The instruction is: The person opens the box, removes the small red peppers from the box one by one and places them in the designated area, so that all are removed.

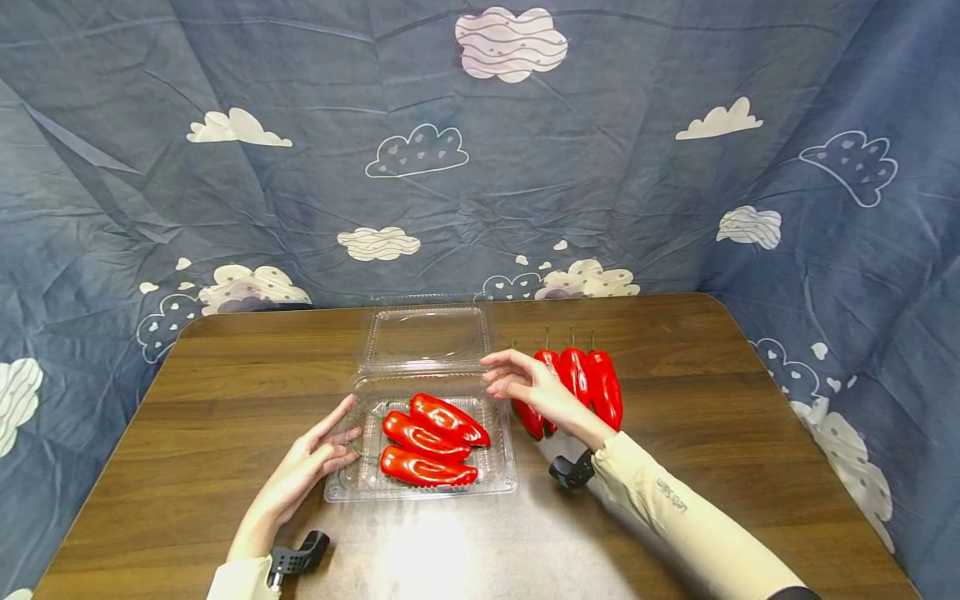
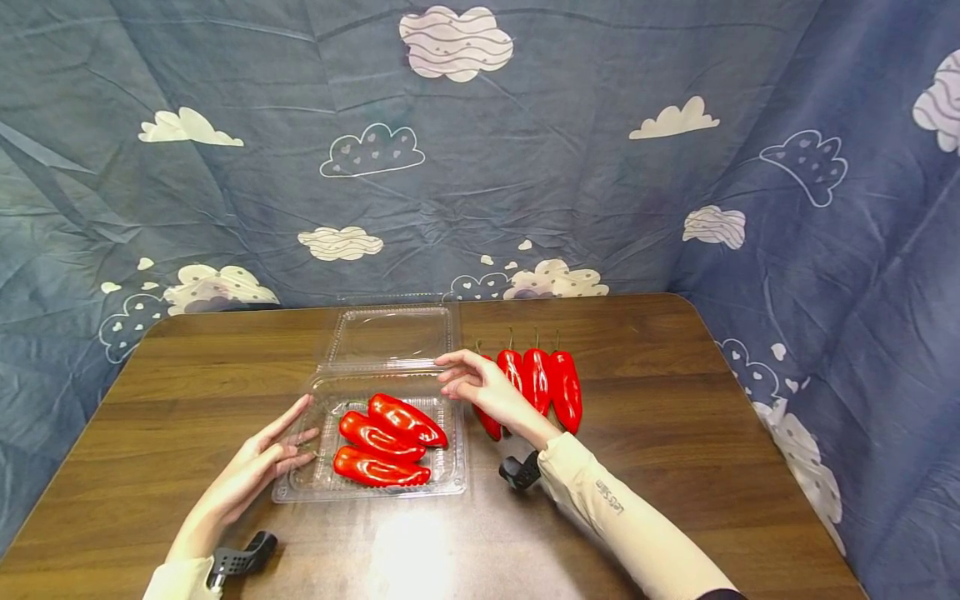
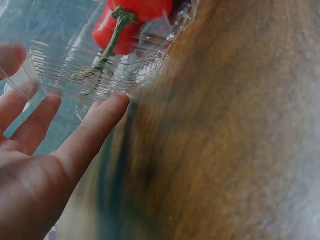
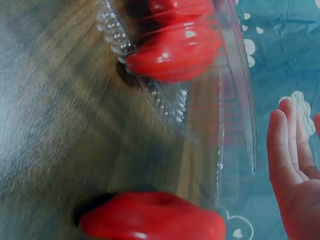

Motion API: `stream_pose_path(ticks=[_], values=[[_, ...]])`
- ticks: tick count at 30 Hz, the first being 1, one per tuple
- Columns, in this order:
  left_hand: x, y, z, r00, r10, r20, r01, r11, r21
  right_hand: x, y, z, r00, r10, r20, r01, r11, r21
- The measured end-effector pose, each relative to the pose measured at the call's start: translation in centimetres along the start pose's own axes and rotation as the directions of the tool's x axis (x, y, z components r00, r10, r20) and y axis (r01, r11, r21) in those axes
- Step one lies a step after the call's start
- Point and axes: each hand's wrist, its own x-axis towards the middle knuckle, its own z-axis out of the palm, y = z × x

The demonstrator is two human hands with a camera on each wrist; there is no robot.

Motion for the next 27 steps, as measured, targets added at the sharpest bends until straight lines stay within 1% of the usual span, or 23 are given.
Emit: stream_pose_path(ticks=[7, 11, 16, 22, 27], values=[[0.0, 0.0, 0.0, 1.000, 0.009, -0.004, -0.009, 1.000, 0.027, 0.7, 0.1, 1.0, 0.998, -0.023, 0.056, 0.021, 0.999, 0.030], [0.0, -0.1, 0.0, 1.000, 0.007, -0.003, -0.007, 1.000, 0.019, 1.0, 0.3, 1.4, 0.996, -0.034, 0.086, 0.036, 0.999, -0.016], [0.0, -0.1, 0.1, 1.000, 0.004, -0.004, -0.004, 1.000, 0.009, 1.6, 0.4, 1.9, 0.992, -0.020, 0.123, 0.027, 0.998, -0.052], [0.1, -0.1, 0.1, 1.000, 0.004, -0.012, -0.004, 1.000, 0.007, 2.1, 0.6, 2.6, 0.983, -0.039, 0.177, 0.059, 0.992, -0.113], [0.0, -0.2, 0.1, 1.000, -0.001, -0.014, 0.001, 1.000, 0.006, 2.4, 0.5, 3.1, 0.978, -0.019, 0.207, 0.044, 0.992, -0.121]])
